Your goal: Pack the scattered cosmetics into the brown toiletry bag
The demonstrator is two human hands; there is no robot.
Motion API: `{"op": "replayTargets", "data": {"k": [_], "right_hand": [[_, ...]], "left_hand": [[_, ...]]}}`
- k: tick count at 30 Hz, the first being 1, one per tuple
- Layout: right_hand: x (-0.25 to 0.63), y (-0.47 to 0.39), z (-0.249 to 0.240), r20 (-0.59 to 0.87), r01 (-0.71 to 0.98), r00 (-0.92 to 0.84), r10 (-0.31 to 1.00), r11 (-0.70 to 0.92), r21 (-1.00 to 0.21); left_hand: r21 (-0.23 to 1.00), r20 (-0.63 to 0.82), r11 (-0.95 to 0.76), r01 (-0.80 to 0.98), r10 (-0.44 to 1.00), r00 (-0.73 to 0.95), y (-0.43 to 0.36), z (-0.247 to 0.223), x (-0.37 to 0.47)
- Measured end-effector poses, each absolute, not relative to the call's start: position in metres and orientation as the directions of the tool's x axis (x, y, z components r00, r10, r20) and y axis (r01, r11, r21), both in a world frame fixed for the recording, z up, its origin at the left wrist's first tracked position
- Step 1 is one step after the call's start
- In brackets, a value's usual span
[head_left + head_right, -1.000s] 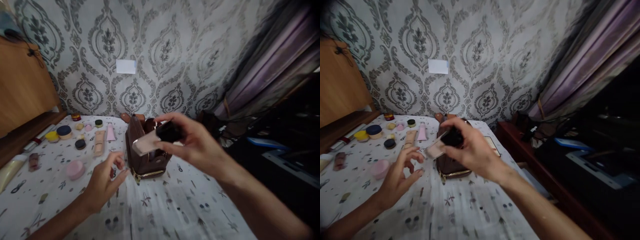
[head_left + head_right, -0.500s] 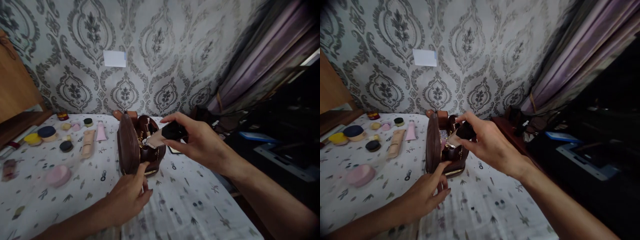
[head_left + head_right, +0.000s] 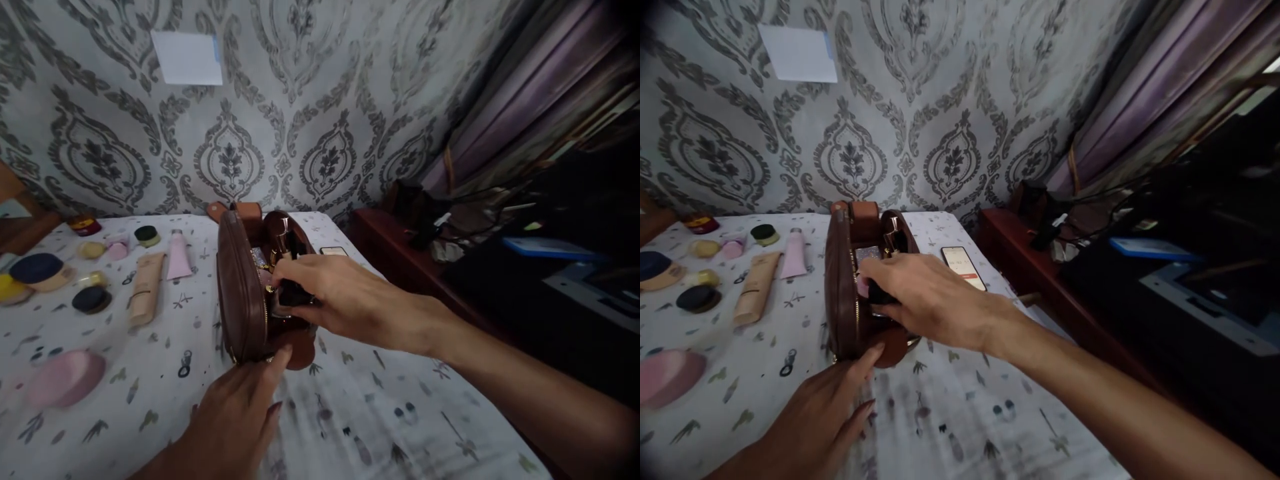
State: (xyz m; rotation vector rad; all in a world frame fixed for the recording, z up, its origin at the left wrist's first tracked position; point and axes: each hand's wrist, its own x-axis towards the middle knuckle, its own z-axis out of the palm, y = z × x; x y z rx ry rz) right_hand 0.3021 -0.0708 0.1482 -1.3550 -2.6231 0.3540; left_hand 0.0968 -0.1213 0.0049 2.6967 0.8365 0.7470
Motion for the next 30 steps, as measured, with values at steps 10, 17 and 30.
{"op": "replayTargets", "data": {"k": [10,17,30], "right_hand": [[0.289,-0.059,0.136,-0.087,0.750,-0.648,0.756,0.614,-0.246],[0.284,-0.059,0.125,-0.121,0.802,-0.590,0.798,0.562,-0.203],[0.274,-0.059,0.127,-0.151,0.832,-0.554,0.819,0.536,-0.142]], "left_hand": [[0.310,0.439,-0.824,0.475,0.567,0.697,-0.118,0.010,0.096],[0.342,0.416,-0.811,0.474,0.583,0.698,-0.118,0.010,0.096],[0.378,0.388,-0.808,0.452,0.581,0.715,-0.118,0.013,0.094]]}}
